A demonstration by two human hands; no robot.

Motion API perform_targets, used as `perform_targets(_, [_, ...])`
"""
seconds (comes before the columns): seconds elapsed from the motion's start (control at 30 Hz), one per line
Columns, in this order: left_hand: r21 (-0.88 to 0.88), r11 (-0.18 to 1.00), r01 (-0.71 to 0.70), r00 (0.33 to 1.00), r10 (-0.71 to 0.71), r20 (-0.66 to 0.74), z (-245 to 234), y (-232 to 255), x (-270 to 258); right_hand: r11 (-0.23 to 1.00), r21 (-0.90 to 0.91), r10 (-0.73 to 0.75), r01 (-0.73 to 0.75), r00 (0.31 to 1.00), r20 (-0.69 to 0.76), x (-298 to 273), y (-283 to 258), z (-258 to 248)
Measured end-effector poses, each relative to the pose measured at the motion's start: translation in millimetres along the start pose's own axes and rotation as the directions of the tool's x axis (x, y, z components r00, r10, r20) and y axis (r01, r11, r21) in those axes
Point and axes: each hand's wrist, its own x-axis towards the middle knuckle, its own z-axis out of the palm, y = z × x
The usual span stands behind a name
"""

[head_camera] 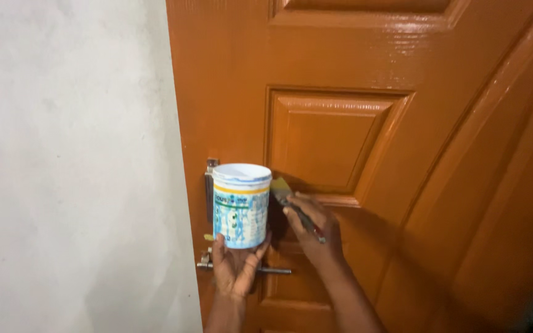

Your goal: The person paints a wooden door with a yellow paintbrush, repeatedly dipping it into a small container of paint held in the other hand. The person applies paint to the door's surface and around the handle area.

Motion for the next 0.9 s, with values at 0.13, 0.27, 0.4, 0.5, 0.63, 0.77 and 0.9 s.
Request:
perform_targets(0.13, [0.025, 1.0, -0.011, 1.0, 0.01, 0.013, 1, -2, 3, 0.994, 0.09, -0.047, 0.055, 0.995, -0.089, 15, -19, -13])
perform_targets(0.27, [0.051, 0.999, -0.006, 1.0, 0.007, -0.026, -4, -3, 3, 0.976, 0.113, -0.178, 0.185, 0.982, -0.066, 33, -30, -20])
perform_targets(0.4, [0.1, 0.995, 0.026, 0.998, -0.02, -0.059, -9, -6, 5, 0.952, -0.032, -0.306, 0.305, 0.949, -0.073, 36, -20, -11])
perform_targets(0.5, [0.134, 0.991, 0.004, 0.996, 0.008, -0.085, -10, -4, 5, 0.932, -0.08, -0.353, 0.354, 0.935, 0.019, 34, -3, 2])
perform_targets(0.63, [0.13, 0.991, -0.008, 0.996, 0.019, -0.088, -8, -7, 3, 0.976, -0.018, -0.212, 0.215, 0.973, 0.089, 14, 0, 5])
perform_targets(0.77, [0.327, 0.944, 0.039, 0.995, -0.005, -0.105, -5, -8, 7, 0.981, 0.072, -0.187, 0.182, 0.98, 0.063, 10, -2, 16])
perform_targets(0.9, [0.768, 0.638, 0.053, 0.97, 0.15, -0.191, -8, -14, 22, 0.97, 0.036, -0.244, 0.242, 0.965, 0.096, 4, -1, 29])
